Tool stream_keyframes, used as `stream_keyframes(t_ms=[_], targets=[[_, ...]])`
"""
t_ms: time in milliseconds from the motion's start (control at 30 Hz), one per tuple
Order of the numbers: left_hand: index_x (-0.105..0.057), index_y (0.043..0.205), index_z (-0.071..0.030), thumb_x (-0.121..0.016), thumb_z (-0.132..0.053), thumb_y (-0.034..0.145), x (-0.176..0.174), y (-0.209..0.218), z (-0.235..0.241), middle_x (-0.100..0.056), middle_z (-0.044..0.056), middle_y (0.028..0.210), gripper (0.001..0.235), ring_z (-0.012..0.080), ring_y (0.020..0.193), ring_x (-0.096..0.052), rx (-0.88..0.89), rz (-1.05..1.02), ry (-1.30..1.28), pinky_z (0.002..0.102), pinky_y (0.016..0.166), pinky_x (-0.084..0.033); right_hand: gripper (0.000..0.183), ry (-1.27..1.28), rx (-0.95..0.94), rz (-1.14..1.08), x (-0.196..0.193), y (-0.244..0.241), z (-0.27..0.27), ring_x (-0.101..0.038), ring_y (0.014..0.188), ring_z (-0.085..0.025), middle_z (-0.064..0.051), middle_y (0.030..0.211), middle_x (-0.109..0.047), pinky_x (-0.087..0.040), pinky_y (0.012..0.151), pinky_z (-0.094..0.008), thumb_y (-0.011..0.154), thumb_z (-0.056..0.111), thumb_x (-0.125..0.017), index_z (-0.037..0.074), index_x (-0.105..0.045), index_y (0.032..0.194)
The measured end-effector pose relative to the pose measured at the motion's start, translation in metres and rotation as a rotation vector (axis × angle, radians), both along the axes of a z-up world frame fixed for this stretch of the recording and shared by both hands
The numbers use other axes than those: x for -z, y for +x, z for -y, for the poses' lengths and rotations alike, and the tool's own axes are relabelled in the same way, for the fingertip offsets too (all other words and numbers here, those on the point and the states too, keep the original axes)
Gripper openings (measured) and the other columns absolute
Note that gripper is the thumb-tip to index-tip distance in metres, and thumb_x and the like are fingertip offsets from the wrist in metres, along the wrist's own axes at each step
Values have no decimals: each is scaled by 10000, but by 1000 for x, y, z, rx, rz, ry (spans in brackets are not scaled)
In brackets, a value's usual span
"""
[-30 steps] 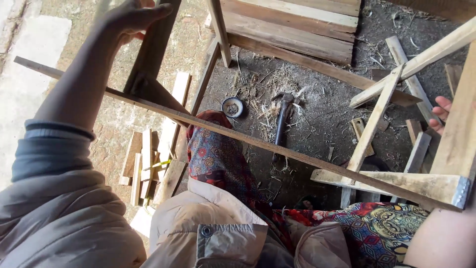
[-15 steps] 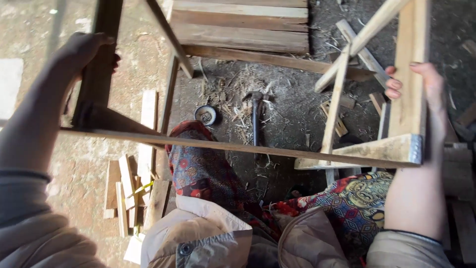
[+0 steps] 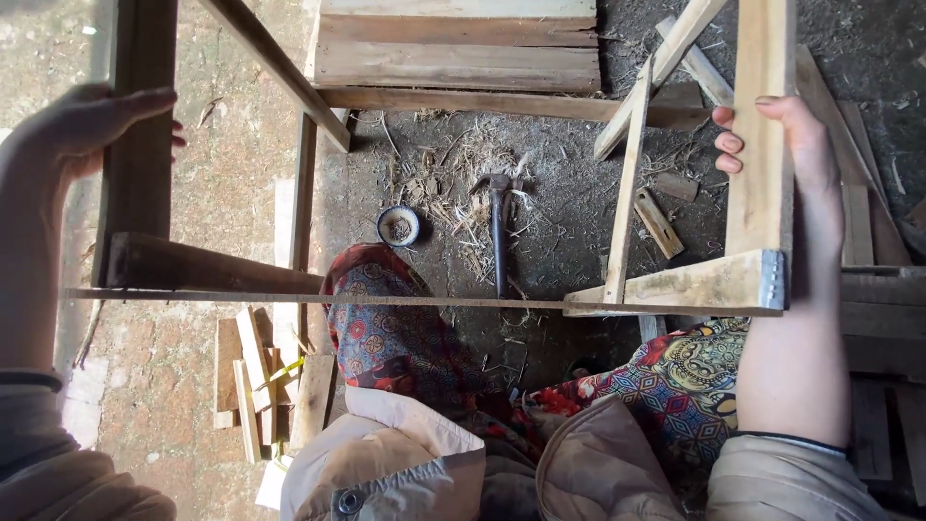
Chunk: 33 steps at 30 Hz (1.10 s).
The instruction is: The person sits on the ground fitting a long wooden rail across a wooden frame, pressing it into place between the frame sides. They use a sanding block on a frame corner, reposition the rail, and pick up a hammer to tap parts of the frame while checking the fit.
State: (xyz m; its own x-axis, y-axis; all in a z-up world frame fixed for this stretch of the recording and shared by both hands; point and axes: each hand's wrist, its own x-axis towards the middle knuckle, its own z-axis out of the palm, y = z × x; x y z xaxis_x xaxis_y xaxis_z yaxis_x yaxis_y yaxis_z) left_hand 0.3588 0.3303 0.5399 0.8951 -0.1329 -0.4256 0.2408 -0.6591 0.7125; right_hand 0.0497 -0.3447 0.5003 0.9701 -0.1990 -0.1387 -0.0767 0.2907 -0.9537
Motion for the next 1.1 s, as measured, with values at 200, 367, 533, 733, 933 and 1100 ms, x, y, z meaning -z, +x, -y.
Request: stream_keyframes(t_ms=[200, 367, 533, 733, 933, 1100], targets=[[-456, 1373, 169, -540, -249, 1226, 21, 30, 3, -609, 342, 1162, 451, 484, 968, -646, 82, 313, 176, 537, 822, -575, 609, -602, 71, -23, -14, -7, 0, -535, 1152, -360, -279, 1420, -476, -481, 891, -459, 1055, 198, -399, -26, -241, 1600], [-504, 1257, 168, -485, -31, 1217, 18, 14, 10, -683, 228, 943, 203, 350, 708, -726, 175, 379, 30, 408, 596, -633, 472, -776, 161, 74, -26, 4, 3, -250, 1455, -634, -437, 1600, -196, -249, 1095, -759, 1247, 150, -400, 54, -79, 1580], [-447, 1225, 203, -500, -12, 1250, 21, 13, 8, -684, 254, 936, 223, 365, 685, -724, 162, 427, 48, 402, 568, -635, 765, -1349, 102, -291, -30, 18, -10, -721, 838, -385, -478, 1487, -434, -607, 608, -403, 1203, 30, -602, -26, 55, 1592], [-469, 1229, 181, -517, 7, 1267, 24, 11, 4, -684, 250, 955, 185, 353, 691, -728, 154, 472, 65, 386, 561, -623, 615, -1452, 156, -276, -23, 20, -9, -728, 710, -417, -470, 1387, -544, -593, 515, -453, 1144, -62, -397, 15, 2, 1606], [-448, 1240, 185, -495, 35, 1285, 29, 13, 0, -679, 249, 949, 164, 355, 672, -722, 172, 492, 57, 377, 540, -624, 702, -1412, 109, -304, -37, 23, -21, -722, 780, -448, -488, 1389, -494, -641, 615, -426, 1119, -126, -325, 175, 57, 1625], [-561, 1240, 157, -610, -24, 1273, 36, 25, -8, -667, 246, 891, 190, 310, 606, -653, 173, 545, 215, 365, 483, -556, 622, -1396, 133, -305, -35, 23, -19, -725, 736, -421, -496, 1463, -429, -613, 563, -414, 1115, -91, -334, 41, 38, 1596]])
